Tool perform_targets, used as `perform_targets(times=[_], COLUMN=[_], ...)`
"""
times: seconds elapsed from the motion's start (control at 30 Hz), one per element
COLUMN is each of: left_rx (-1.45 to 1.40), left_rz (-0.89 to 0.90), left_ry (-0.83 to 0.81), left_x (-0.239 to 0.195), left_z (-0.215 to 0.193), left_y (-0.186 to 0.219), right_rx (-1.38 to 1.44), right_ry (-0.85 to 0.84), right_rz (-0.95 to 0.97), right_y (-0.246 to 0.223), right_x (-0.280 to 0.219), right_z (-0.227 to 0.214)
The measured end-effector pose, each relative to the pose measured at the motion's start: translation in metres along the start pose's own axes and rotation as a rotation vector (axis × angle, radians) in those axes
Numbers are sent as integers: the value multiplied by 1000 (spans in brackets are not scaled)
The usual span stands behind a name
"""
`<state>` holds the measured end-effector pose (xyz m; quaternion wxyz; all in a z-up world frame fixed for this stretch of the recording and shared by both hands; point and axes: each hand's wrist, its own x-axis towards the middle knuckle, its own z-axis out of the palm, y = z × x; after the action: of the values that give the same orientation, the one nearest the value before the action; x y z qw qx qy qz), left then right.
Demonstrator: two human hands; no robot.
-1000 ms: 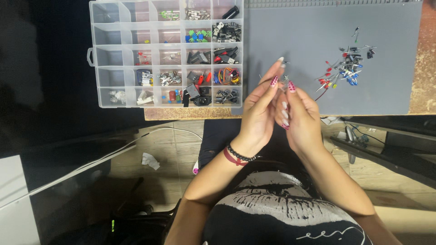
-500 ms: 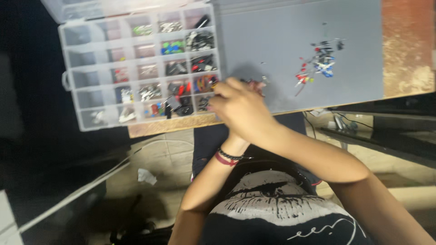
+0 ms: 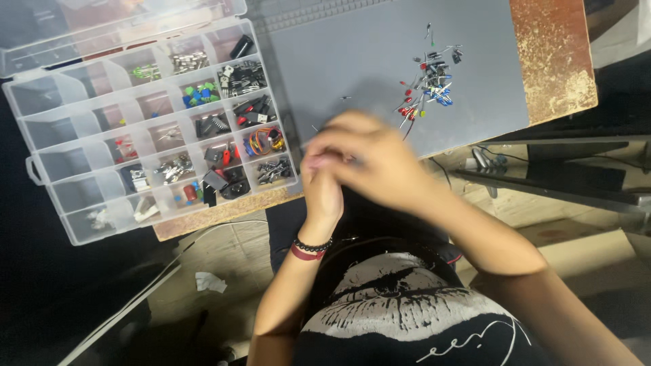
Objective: The person assembles small electronic components by hand, picking up wires and parts from a compartmentalized storage box and a gray work mat. They connect the components together and place the finished assemblies onto the mat.
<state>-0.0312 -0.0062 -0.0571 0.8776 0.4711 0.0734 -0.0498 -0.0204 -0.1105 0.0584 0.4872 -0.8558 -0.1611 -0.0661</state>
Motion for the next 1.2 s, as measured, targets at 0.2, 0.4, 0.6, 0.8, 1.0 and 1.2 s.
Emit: perform_targets(times=[0.2, 0.4, 0.6, 0.8, 1.0, 1.2], left_rx=[83, 145, 165, 158, 165, 159], left_rz=[-72, -52, -39, -48, -56, -53], left_ry=[-122, -129, -134, -160, -157, -164], left_x=[6, 9, 11, 12, 12, 13], left_z=[15, 19, 21, 19, 18, 17], left_y=[19, 23, 24, 26, 26, 27], right_rx=[-233, -445, -419, -442, -433, -414], right_ry=[172, 157, 21, -8, -81, -89], right_rz=[316, 170, 194, 212, 177, 152], right_y=[95, 155, 158, 164, 173, 165], right_x=[-48, -49, -34, -36, -35, -31], right_z=[-86, -129, -127, -127, -131, -134])
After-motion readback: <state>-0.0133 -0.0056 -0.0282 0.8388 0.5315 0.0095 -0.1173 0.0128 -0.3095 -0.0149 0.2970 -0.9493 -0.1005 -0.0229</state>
